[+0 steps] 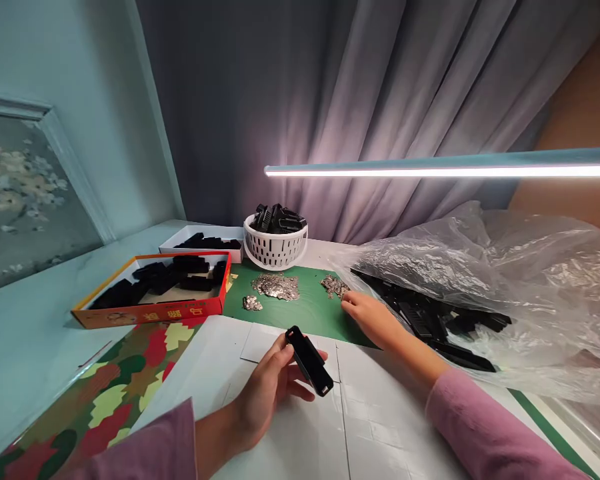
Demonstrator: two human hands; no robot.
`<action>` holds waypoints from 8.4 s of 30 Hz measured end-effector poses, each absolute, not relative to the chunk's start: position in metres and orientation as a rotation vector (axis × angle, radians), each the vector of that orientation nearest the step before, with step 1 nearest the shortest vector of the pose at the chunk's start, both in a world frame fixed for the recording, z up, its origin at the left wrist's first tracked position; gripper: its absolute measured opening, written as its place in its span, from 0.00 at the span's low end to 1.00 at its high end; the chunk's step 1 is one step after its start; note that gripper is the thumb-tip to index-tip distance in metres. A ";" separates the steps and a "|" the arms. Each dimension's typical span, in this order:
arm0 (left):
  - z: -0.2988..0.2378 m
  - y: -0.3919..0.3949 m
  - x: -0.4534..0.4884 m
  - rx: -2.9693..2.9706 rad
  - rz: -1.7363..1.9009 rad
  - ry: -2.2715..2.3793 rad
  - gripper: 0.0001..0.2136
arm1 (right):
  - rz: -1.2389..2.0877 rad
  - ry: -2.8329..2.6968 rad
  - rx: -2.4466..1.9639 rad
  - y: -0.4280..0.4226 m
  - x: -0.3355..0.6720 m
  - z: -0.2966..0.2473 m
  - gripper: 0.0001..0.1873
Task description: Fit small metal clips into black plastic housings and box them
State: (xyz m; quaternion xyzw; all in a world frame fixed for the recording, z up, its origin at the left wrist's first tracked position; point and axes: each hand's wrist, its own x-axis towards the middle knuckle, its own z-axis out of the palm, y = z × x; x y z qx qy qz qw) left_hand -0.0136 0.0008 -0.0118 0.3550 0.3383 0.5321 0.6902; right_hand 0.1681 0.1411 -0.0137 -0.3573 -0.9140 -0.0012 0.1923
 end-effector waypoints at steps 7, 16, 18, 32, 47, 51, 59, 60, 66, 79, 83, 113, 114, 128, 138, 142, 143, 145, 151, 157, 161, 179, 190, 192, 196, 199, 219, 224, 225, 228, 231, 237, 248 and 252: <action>-0.008 0.001 -0.013 0.705 1.311 0.854 0.07 | 0.369 -2.234 -0.880 0.094 0.161 0.010 0.10; -0.013 0.004 -0.012 0.719 1.432 0.812 0.05 | 1.020 -2.037 -0.763 0.065 0.142 0.014 0.06; -0.014 0.004 -0.013 0.745 1.434 0.832 0.06 | 1.120 -2.001 -0.774 0.065 0.140 0.012 0.08; -0.011 -0.001 -0.012 0.965 1.433 0.954 0.10 | 1.276 -1.925 -1.061 0.066 0.143 0.017 0.17; -0.007 -0.007 -0.014 1.270 1.276 0.999 0.10 | 1.041 -2.051 -1.153 0.058 0.142 0.018 0.15; -0.010 -0.007 -0.014 1.264 1.259 0.988 0.10 | 1.008 -2.047 -1.130 0.057 0.141 0.016 0.16; -0.012 -0.008 -0.016 1.300 1.184 1.023 0.10 | 1.018 -1.935 -1.103 0.054 0.139 0.016 0.16; -0.013 -0.007 -0.016 1.306 1.192 1.022 0.10 | 1.036 -1.912 -1.098 0.054 0.139 0.015 0.15; -0.019 -0.006 -0.017 1.302 1.308 0.970 0.10 | 1.312 -1.715 -1.020 0.061 0.137 -0.001 0.14; -0.025 -0.009 -0.014 1.370 1.490 0.739 0.14 | 1.930 -1.197 -0.736 0.029 0.113 -0.003 0.20; -0.034 -0.006 -0.010 1.342 1.568 0.708 0.13 | 1.987 -1.050 -0.725 0.027 0.112 -0.003 0.20; -0.010 0.005 -0.029 2.055 1.171 0.871 0.21 | 2.183 -1.472 -0.660 0.032 0.124 -0.002 0.31; -0.011 0.005 -0.028 2.026 1.185 0.898 0.19 | 2.108 -1.578 -0.654 0.034 0.126 -0.001 0.31; -0.010 0.007 -0.028 1.825 1.212 0.971 0.10 | 1.992 -1.921 -0.607 0.048 0.138 -0.003 0.22; -0.010 0.005 -0.026 1.876 1.156 1.033 0.12 | 1.895 -1.926 -0.603 0.050 0.134 -0.005 0.16; -0.008 0.005 -0.027 1.906 1.128 1.054 0.12 | 1.836 -1.922 -0.601 0.049 0.133 -0.004 0.13; -0.008 0.005 -0.027 1.912 1.131 1.058 0.12 | 1.836 -1.920 -0.600 0.048 0.133 -0.004 0.13; -0.009 0.005 -0.027 1.920 1.143 1.059 0.12 | 1.844 -1.918 -0.602 0.048 0.134 -0.005 0.13; -0.011 0.006 -0.027 1.921 1.157 1.058 0.13 | 1.844 -1.923 -0.623 0.047 0.135 -0.005 0.16; -0.011 0.006 -0.029 1.920 1.139 1.064 0.16 | 1.794 -1.921 -0.625 0.046 0.133 -0.007 0.16; -0.012 0.005 -0.028 1.929 1.145 1.060 0.16 | 1.781 -1.924 -0.628 0.044 0.134 -0.009 0.15; -0.015 0.004 -0.028 2.059 1.160 1.003 0.15 | 1.750 -1.934 -0.730 0.039 0.132 -0.008 0.13; -0.019 0.009 -0.032 1.539 1.156 1.077 0.20 | 1.290 -2.087 -0.777 0.042 0.136 -0.007 0.11; -0.016 0.010 -0.031 1.484 1.079 1.016 0.20 | 1.147 -2.167 -0.743 0.041 0.137 -0.009 0.10; -0.014 0.009 -0.029 1.425 1.028 1.003 0.16 | 1.029 -2.208 -0.749 0.042 0.136 -0.014 0.10; -0.014 0.009 -0.028 1.364 1.017 0.995 0.14 | 0.973 -2.213 -0.772 0.043 0.134 -0.016 0.10; -0.011 0.013 -0.027 1.423 1.079 1.179 0.04 | 0.825 -2.171 -1.002 0.039 0.129 -0.019 0.08; -0.008 0.013 -0.027 1.536 0.913 1.337 0.06 | 0.894 -2.276 -0.950 0.049 0.135 -0.011 0.06; -0.006 0.013 -0.028 1.581 0.879 1.379 0.07 | 0.904 -2.295 -0.933 0.051 0.136 -0.009 0.06; -0.001 0.012 -0.031 1.715 0.840 1.492 0.08 | 0.896 -2.295 -0.952 0.052 0.137 -0.003 0.05; 0.004 0.008 -0.034 1.870 0.916 1.538 0.04 | 0.869 -2.215 -1.026 0.046 0.135 0.005 0.09; 0.011 -0.005 -0.031 2.323 1.349 1.087 0.11 | 1.018 -2.109 -0.973 0.027 0.130 0.012 0.15; 0.009 -0.007 -0.030 1.972 1.280 1.081 0.07 | 1.175 -2.090 -0.898 0.018 0.127 0.020 0.16; 0.012 -0.007 -0.031 1.932 1.236 1.034 0.06 | 1.283 -2.109 -0.921 0.016 0.129 0.025 0.18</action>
